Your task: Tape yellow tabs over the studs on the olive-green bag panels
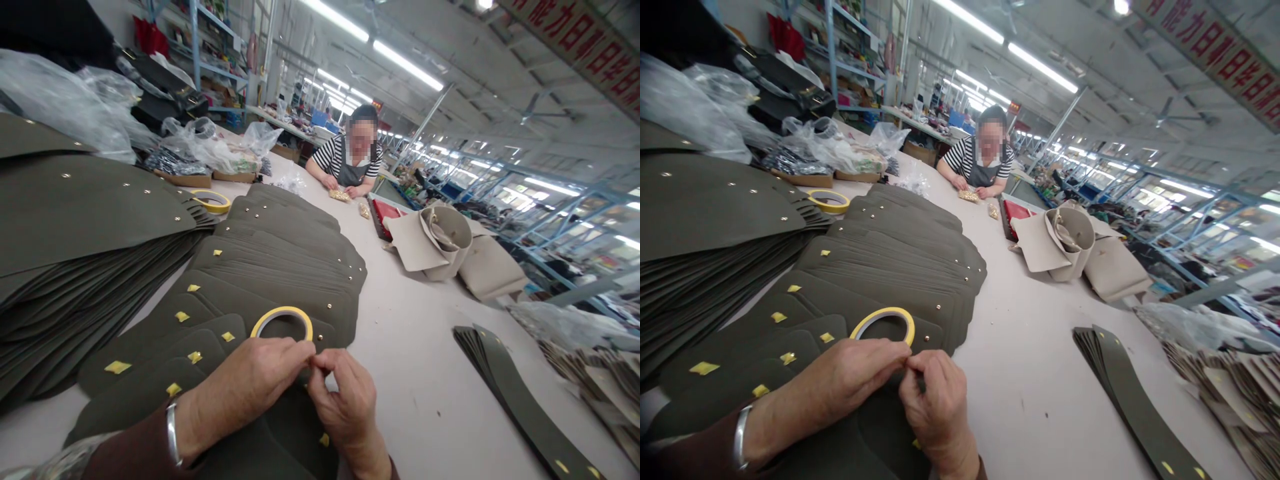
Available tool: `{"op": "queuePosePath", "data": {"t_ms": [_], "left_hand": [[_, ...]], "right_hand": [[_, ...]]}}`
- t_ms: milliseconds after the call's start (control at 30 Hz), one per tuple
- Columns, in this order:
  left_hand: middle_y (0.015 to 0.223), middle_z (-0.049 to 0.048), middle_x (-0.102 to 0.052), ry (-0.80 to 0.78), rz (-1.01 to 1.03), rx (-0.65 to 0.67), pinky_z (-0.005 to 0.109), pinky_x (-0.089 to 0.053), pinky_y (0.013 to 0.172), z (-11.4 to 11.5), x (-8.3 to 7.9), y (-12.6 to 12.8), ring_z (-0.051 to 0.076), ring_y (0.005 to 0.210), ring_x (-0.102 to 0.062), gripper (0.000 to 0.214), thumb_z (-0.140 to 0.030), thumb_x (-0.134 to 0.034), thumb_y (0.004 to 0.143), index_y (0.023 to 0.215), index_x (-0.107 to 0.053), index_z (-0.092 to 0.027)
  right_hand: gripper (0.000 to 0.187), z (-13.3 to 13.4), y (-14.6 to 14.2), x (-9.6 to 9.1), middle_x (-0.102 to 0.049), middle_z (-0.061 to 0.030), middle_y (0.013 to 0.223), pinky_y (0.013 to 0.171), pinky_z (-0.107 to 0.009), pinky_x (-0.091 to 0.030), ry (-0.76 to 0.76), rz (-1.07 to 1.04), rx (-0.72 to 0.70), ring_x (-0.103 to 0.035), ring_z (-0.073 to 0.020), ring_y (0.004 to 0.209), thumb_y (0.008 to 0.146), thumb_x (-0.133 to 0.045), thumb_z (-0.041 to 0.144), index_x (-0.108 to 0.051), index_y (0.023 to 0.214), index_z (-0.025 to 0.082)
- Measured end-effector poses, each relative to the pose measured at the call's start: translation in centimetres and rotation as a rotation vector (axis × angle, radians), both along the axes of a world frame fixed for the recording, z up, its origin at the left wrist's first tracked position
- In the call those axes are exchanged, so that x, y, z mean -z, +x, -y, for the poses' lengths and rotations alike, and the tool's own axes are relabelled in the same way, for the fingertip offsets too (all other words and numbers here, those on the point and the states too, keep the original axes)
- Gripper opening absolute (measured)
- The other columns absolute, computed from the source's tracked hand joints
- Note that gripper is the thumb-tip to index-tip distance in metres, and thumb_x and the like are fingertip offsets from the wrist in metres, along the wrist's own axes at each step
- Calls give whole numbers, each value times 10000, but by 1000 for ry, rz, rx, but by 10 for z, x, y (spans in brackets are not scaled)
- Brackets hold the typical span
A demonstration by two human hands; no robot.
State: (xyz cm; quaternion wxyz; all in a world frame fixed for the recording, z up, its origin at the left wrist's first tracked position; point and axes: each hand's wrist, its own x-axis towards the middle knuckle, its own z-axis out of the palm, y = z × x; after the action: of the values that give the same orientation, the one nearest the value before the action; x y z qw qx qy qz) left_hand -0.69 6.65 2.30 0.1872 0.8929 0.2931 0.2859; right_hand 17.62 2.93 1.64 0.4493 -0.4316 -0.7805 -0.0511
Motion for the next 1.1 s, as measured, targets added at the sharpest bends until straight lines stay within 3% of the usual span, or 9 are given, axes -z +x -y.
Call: {"op": "queuePosePath", "data": {"t_ms": [133,233,367,500,700,1000,1100], "left_hand": [[726,-23,-572,108,26,-51,259,-417,566,2,0,2,156,623,-581,213,-161,-363,1009,871,-514,-220],[694,-15,-552,204,63,-97,262,-405,540,6,-2,5,155,594,-561,260,-163,-332,1014,832,-512,-211],[720,3,-571,232,92,-44,245,-434,563,11,-2,8,148,618,-565,241,-138,-338,998,865,-531,-195],[791,12,-609,179,-20,-96,265,-482,624,9,6,10,169,694,-596,181,-96,-394,970,947,-544,-195],[869,23,-621,59,-332,-179,318,-520,644,3,8,14,224,798,-609,150,-75,-507,922,937,-561,-214],[884,37,-614,16,-397,-171,335,-532,670,6,3,15,228,810,-593,154,-72,-493,921,959,-562,-204],[869,33,-610,20,-400,-169,328,-530,665,6,6,14,220,788,-590,157,-69,-492,918,959,-558,-206]], "right_hand": [[149,2,-6,-7,-658,-8,650,554,-227,-495,-30,-84,58,-611,-128,558,836,-554,79,-657,812,184],[127,6,-12,-11,-659,6,614,503,-215,-475,-310,-321,121,-590,-118,514,810,-585,136,-677,739,185],[135,0,-7,-7,-636,14,543,458,-218,-469,-743,-745,122,-574,-119,468,780,-663,278,-676,707,165],[274,-17,13,3,-655,-6,544,475,-248,-521,-907,-948,146,-602,-133,475,701,-766,392,-713,766,131],[292,-23,19,7,-682,-27,615,515,-253,-526,-866,-753,189,-627,-146,546,760,-724,414,-751,824,129],[183,-26,4,4,-750,-52,752,660,-293,-518,-594,-242,304,-682,-188,662,843,-578,276,-722,777,183],[162,-24,3,6,-721,-20,685,612,-281,-509,-560,-234,327,-666,-174,594,854,-574,253,-685,944,176]]}}
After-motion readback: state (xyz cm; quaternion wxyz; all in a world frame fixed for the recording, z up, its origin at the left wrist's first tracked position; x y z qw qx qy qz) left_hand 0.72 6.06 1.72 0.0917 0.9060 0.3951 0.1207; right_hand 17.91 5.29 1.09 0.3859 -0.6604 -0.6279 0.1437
